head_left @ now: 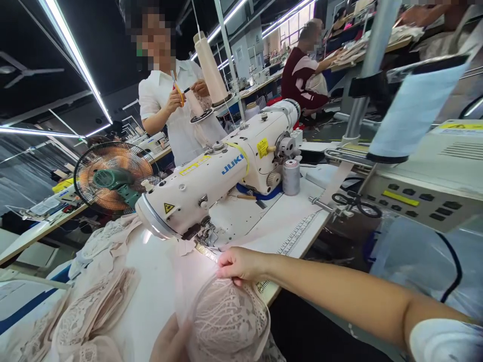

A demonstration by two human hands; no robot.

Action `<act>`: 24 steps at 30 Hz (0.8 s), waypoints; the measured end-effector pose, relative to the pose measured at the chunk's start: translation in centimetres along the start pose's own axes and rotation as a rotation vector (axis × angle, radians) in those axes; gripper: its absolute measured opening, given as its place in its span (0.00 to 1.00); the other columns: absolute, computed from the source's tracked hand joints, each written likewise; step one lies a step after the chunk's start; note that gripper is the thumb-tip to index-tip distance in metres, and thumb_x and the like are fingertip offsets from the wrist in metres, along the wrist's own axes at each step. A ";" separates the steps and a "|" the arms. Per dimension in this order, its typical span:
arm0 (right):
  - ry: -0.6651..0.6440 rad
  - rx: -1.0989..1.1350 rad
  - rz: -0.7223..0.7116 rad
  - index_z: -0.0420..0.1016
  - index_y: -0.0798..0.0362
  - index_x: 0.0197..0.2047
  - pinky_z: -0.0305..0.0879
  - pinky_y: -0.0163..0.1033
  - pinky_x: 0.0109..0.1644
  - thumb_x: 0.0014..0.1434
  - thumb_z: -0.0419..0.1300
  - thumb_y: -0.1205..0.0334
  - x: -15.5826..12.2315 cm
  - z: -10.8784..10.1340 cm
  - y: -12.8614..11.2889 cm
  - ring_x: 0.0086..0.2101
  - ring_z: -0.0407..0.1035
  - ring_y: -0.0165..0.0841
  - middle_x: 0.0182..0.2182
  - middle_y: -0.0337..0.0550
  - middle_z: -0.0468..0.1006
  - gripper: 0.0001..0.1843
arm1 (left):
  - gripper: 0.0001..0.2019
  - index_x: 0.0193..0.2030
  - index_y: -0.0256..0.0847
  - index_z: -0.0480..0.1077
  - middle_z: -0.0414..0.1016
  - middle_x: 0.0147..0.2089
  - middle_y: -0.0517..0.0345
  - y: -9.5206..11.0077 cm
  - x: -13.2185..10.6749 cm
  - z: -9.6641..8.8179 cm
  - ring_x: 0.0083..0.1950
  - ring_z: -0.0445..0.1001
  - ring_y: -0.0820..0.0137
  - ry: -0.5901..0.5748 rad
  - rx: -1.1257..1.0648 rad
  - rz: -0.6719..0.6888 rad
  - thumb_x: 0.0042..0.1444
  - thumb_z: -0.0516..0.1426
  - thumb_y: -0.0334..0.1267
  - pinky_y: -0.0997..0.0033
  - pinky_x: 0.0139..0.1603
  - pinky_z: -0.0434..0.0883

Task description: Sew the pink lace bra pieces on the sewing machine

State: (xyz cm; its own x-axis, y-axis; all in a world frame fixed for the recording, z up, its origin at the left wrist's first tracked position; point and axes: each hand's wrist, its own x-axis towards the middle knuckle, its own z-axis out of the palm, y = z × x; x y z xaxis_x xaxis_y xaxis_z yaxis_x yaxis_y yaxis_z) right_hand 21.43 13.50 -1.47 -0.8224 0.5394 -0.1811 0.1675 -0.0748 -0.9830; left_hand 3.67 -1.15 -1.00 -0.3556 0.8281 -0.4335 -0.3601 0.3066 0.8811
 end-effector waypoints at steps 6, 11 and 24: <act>-0.040 0.007 0.010 0.52 0.54 0.17 0.42 0.27 0.17 0.52 0.54 0.67 -0.9 -0.4 0.4 0.12 0.55 0.21 0.07 0.27 0.58 0.17 | 0.24 0.39 0.34 0.76 0.80 0.34 0.50 1.2 1.7 1.2 0.46 0.75 0.51 -0.077 0.463 0.011 0.42 0.65 0.53 0.57 0.46 0.71; -0.025 -0.056 0.021 0.53 0.54 0.16 0.47 0.26 0.19 0.50 0.53 0.70 -0.8 -0.3 0.4 0.16 0.63 0.24 0.07 0.28 0.60 0.15 | 0.26 0.38 0.34 0.75 0.79 0.34 0.52 1.1 3.4 1.7 0.43 0.74 0.52 -0.124 0.744 0.062 0.44 0.61 0.58 0.61 0.41 0.70; 0.210 -0.549 -0.046 0.56 0.54 0.20 0.53 0.32 0.27 0.55 0.50 0.66 -2.1 1.2 0.2 0.26 0.69 0.31 0.17 0.37 0.68 0.13 | 0.23 0.41 0.33 0.74 0.80 0.37 0.48 -0.4 0.4 2.8 0.45 0.76 0.54 -0.062 0.362 0.009 0.44 0.64 0.50 0.59 0.46 0.71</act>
State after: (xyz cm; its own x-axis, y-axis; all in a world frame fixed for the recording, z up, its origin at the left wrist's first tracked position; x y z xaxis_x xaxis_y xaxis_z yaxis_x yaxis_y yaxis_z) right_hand 22.59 11.34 -1.37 -0.7195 0.6906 -0.0737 0.4372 0.3679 -0.8207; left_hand 6.09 0.35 -0.95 -0.3004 0.8550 -0.4227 -0.0245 0.4361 0.8996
